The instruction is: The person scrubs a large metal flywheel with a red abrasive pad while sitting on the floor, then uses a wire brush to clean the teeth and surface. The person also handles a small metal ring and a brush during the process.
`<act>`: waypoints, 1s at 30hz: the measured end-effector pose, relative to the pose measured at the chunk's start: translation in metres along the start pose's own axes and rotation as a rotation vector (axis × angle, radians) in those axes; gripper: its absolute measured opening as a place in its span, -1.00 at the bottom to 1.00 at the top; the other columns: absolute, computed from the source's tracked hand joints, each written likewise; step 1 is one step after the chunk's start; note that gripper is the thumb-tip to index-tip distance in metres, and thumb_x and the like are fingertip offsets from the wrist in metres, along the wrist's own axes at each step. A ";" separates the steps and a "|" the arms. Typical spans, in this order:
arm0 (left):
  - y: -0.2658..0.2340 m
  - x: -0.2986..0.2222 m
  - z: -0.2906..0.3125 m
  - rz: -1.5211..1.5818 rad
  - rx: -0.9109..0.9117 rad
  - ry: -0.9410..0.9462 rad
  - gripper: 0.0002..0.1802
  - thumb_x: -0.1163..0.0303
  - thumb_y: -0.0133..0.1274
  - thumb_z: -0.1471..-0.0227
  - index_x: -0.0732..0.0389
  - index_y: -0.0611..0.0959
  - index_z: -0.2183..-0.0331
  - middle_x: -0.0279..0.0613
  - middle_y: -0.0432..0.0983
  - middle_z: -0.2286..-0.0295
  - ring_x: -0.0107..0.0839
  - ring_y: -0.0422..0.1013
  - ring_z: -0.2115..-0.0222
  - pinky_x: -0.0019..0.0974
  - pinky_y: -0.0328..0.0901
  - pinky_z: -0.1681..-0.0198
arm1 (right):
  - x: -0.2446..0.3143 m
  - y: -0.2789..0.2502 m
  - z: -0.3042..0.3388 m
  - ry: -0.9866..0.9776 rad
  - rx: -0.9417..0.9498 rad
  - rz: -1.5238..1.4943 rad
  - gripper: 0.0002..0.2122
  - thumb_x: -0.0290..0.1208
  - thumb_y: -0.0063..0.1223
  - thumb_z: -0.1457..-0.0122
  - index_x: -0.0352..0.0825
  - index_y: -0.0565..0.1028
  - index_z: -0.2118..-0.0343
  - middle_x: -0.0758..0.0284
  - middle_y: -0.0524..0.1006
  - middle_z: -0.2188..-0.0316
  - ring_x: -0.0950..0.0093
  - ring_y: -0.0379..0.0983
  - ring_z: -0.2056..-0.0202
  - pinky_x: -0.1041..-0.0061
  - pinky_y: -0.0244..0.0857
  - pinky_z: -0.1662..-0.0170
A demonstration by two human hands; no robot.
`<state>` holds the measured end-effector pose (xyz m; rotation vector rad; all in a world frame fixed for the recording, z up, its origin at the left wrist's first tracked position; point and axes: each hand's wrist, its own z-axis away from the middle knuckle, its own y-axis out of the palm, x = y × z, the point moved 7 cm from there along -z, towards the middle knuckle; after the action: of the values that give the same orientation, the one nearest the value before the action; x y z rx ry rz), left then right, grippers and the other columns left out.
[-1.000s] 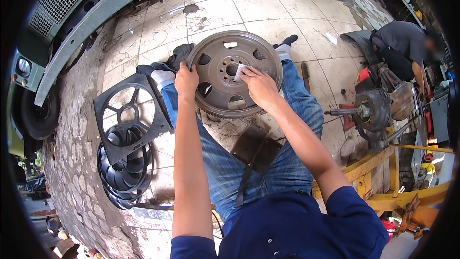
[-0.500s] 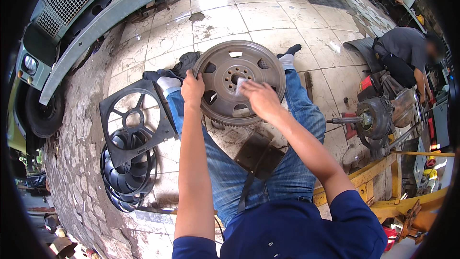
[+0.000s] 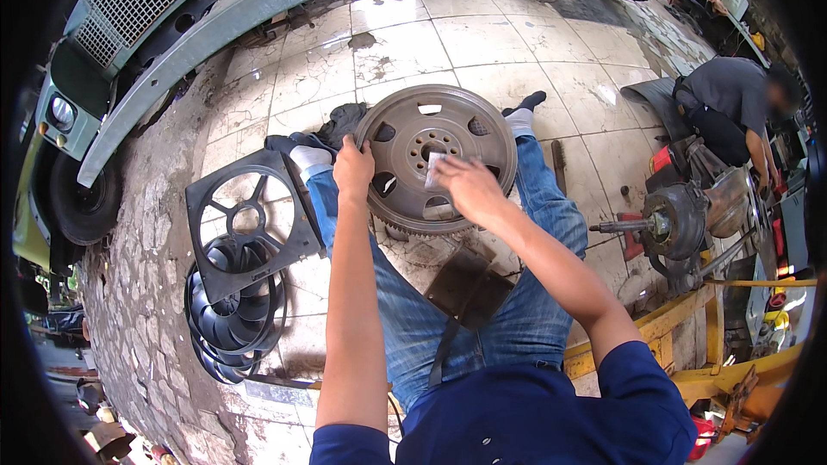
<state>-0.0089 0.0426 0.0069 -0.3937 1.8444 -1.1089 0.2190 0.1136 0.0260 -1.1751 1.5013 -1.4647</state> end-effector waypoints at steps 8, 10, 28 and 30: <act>0.001 0.004 -0.002 0.049 0.028 -0.017 -0.47 0.12 0.00 -0.13 0.29 0.45 -0.02 0.31 0.54 0.23 0.20 0.47 0.16 0.05 0.35 0.08 | -0.017 -0.007 0.000 0.096 0.062 -0.061 -0.56 -0.60 -0.17 -0.19 -0.11 0.42 -0.12 0.42 0.27 -0.26 0.41 0.09 -0.31 0.12 0.01 -0.32; 0.002 0.007 -0.002 0.052 0.039 -0.028 -0.46 0.12 -0.01 -0.13 0.29 0.44 -0.02 0.31 0.54 0.22 0.20 0.46 0.15 0.05 0.35 0.08 | 0.010 -0.006 0.006 -0.074 0.032 -0.043 -0.56 -0.61 -0.13 -0.14 -0.17 0.45 -0.10 0.39 0.32 -0.22 0.41 0.17 -0.27 0.29 0.14 -0.26; -0.001 0.005 -0.001 0.011 0.015 -0.020 -0.51 0.14 0.01 -0.12 0.28 0.46 0.02 0.20 0.57 0.25 0.12 0.50 0.20 0.04 0.39 0.14 | 0.008 -0.003 0.006 -0.014 -0.048 -0.096 -0.58 -0.64 -0.08 -0.09 -0.19 0.50 -0.03 0.41 0.36 -0.19 0.41 0.19 -0.26 0.16 0.16 -0.22; 0.000 0.001 -0.003 0.017 0.005 -0.014 -0.51 0.13 0.01 -0.13 0.27 0.45 0.01 0.18 0.57 0.24 0.12 0.50 0.20 0.04 0.39 0.14 | -0.011 -0.007 0.002 0.029 -0.086 -0.125 -0.59 -0.63 -0.09 -0.10 -0.19 0.49 -0.03 0.41 0.36 -0.20 0.37 0.19 -0.26 0.16 0.16 -0.22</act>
<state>-0.0124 0.0438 0.0066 -0.3811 1.8291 -1.0969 0.2250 0.1242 0.0320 -1.3253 1.5486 -1.5183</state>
